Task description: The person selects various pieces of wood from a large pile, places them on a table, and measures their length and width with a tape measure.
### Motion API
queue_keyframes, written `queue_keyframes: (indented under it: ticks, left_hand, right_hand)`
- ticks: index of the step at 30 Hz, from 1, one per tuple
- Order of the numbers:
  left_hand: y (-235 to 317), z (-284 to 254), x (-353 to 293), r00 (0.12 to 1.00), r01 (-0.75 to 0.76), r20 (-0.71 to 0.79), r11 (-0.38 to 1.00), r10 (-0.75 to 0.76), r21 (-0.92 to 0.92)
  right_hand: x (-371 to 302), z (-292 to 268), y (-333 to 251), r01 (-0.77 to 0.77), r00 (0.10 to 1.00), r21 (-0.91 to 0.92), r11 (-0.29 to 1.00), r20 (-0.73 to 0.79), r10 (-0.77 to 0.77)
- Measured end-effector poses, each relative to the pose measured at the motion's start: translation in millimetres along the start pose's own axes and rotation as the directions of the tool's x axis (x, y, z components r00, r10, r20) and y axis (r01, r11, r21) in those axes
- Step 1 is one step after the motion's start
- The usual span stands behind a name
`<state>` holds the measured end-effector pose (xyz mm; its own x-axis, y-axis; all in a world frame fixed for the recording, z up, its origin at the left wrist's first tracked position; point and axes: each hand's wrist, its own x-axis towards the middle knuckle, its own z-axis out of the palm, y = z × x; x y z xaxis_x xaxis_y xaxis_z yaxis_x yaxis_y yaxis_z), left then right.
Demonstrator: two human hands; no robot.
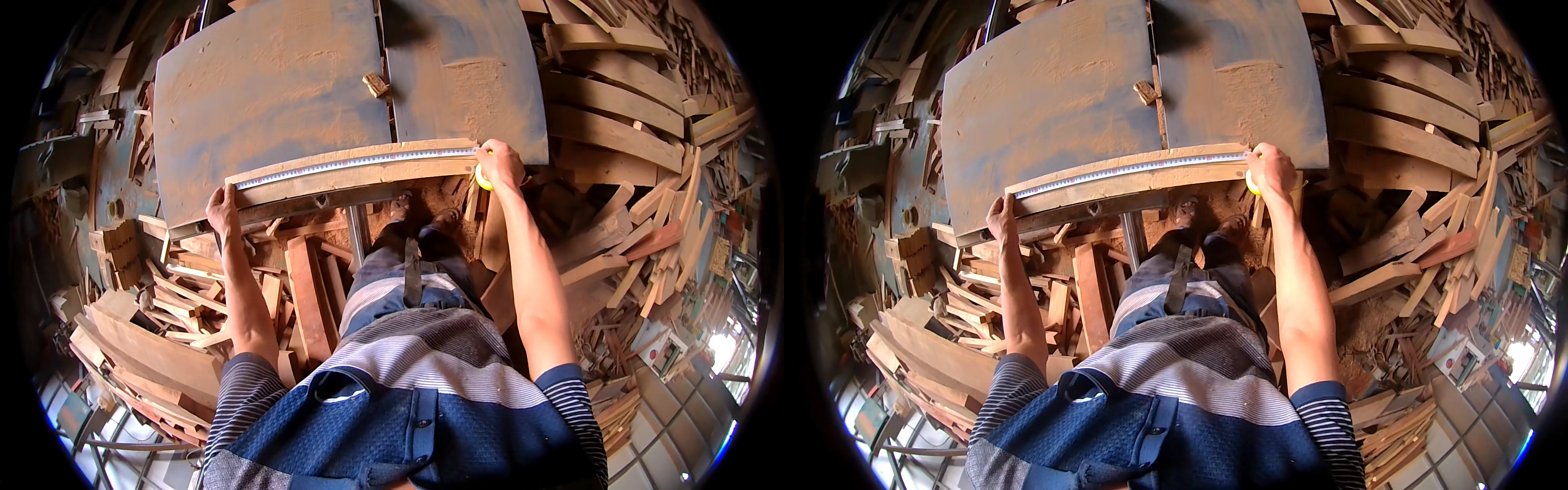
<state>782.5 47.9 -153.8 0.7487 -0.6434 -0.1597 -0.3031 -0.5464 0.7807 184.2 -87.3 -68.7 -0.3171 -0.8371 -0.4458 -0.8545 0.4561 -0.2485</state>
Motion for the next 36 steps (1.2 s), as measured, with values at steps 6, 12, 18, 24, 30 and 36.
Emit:
queue_keyframes:
  ticks: [6,12,18,24,30,36]
  left_hand:
    - [0,0,1,1.000,-0.003,0.016,1.000,0.003,-0.002]
    - [-8,-1,4,1.000,-0.006,0.000,1.000,0.006,-0.019]
    - [3,0,-3,1.000,-0.026,-0.012,1.000,0.026,-0.005]
    - [5,1,-5,0.999,-0.040,-0.030,0.999,0.040,0.005]
    - [1,-3,2,1.000,0.014,0.009,1.000,-0.014,0.020]
    - [1,-14,12,0.997,0.022,-0.073,0.988,-0.011,0.156]
  right_hand:
    - [1,1,0,0.001,1.000,-0.011,1.000,-0.004,-0.001]
    - [-1,2,-2,-0.010,1.000,0.007,1.000,-0.004,0.010]
    - [0,3,0,0.000,1.000,-0.004,1.000,-0.002,0.000]
    - [1,4,0,-0.006,1.000,0.015,1.000,0.007,0.006]
    - [-1,13,9,0.037,0.998,0.182,0.983,-0.059,-0.026]
    - [-10,34,-5,0.072,0.993,0.205,0.976,-0.102,-0.051]
